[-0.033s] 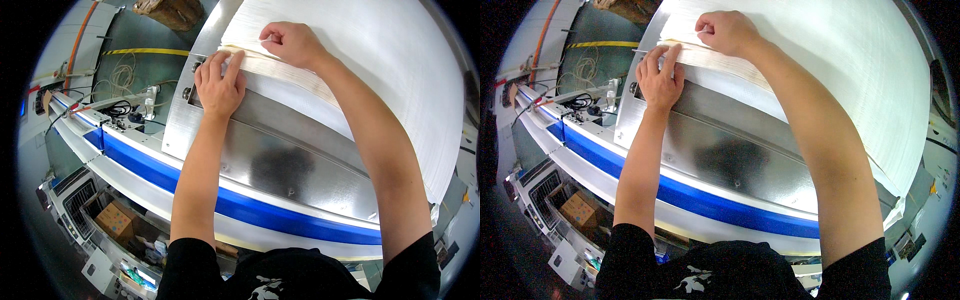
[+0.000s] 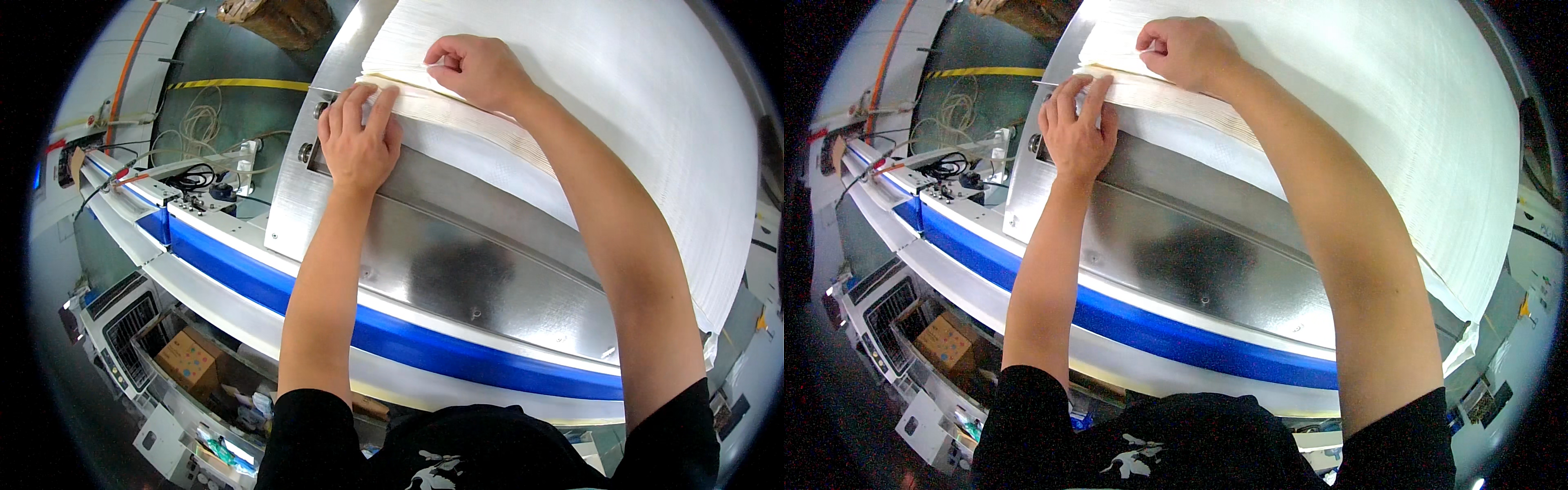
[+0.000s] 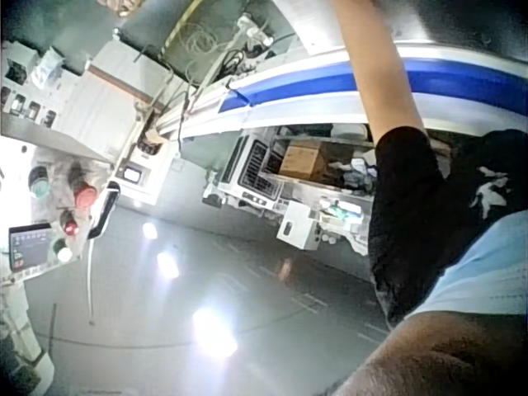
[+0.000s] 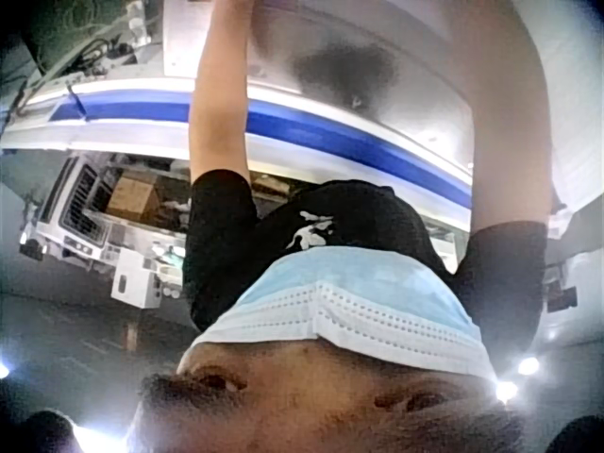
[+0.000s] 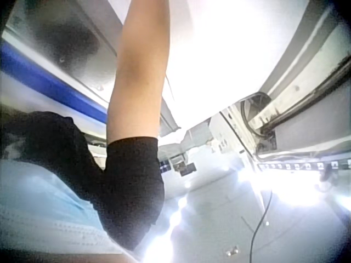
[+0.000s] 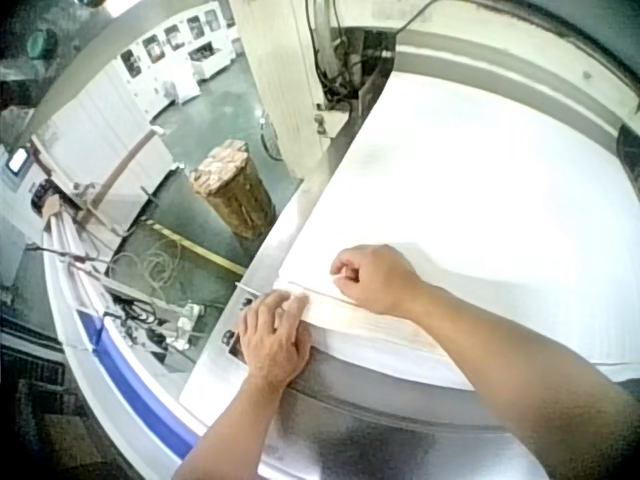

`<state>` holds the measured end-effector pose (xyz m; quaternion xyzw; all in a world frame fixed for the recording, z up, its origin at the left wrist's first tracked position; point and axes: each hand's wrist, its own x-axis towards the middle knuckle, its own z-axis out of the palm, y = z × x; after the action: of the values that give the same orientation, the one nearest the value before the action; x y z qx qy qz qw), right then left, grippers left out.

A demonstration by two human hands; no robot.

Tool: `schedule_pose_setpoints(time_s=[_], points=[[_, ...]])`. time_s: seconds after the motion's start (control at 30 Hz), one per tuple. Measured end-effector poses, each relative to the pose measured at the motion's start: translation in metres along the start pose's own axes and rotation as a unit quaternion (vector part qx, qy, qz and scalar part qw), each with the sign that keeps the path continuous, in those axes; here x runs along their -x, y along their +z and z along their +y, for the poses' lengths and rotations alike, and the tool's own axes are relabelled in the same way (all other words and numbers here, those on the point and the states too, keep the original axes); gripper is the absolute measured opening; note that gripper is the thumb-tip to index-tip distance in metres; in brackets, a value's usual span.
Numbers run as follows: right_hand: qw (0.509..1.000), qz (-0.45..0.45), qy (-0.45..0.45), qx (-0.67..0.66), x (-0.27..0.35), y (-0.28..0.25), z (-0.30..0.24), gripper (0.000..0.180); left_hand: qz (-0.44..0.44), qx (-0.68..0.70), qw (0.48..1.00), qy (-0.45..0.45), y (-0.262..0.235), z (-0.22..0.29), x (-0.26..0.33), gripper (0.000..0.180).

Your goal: The person repeatedly folds a large white sheet in half and places it onto a growing stack on a metal table. The person continues this folding and stacking process throughout the clip.

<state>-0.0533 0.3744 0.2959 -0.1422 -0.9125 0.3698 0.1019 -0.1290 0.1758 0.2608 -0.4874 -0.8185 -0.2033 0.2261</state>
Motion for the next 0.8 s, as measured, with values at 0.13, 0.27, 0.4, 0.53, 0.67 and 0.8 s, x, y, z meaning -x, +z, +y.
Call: schedule_pose_setpoints(time_s=[0.13, 0.27, 0.4, 0.53, 0.67, 0.8], points=[[1.0, 0.005, 0.01, 0.012, 0.0, 0.001, -0.002, 0.016, -0.017, -0.01, 1.0, -0.01, -0.009, 0.002, 0.008, 0.033], [0.999, 0.023, 0.013, 0.03, 0.004, 0.001, -0.008, 0.016, -0.016, -0.016, 1.0, -0.003, -0.02, 0.004, 0.011, 0.032], [0.994, 0.077, -0.08, -0.021, 0.038, -0.001, -0.027, 0.017, -0.095, 0.016, 0.989, 0.114, -0.034, -0.012, -0.006, 0.031], [0.983, 0.064, 0.128, 0.118, 0.126, -0.005, -0.041, 0.028, -0.278, -0.033, 0.944, 0.172, -0.048, -0.02, -0.037, 0.039], [0.943, 0.062, 0.26, 0.199, 0.219, -0.068, -0.001, 0.039, -0.429, -0.168, 0.871, 0.17, -0.052, 0.009, -0.066, 0.056], [0.872, 0.111, 0.355, 0.318, 0.331, -0.135, 0.062, 0.048, -0.529, -0.255, 0.793, 0.158, -0.051, 0.057, -0.093, 0.047]])
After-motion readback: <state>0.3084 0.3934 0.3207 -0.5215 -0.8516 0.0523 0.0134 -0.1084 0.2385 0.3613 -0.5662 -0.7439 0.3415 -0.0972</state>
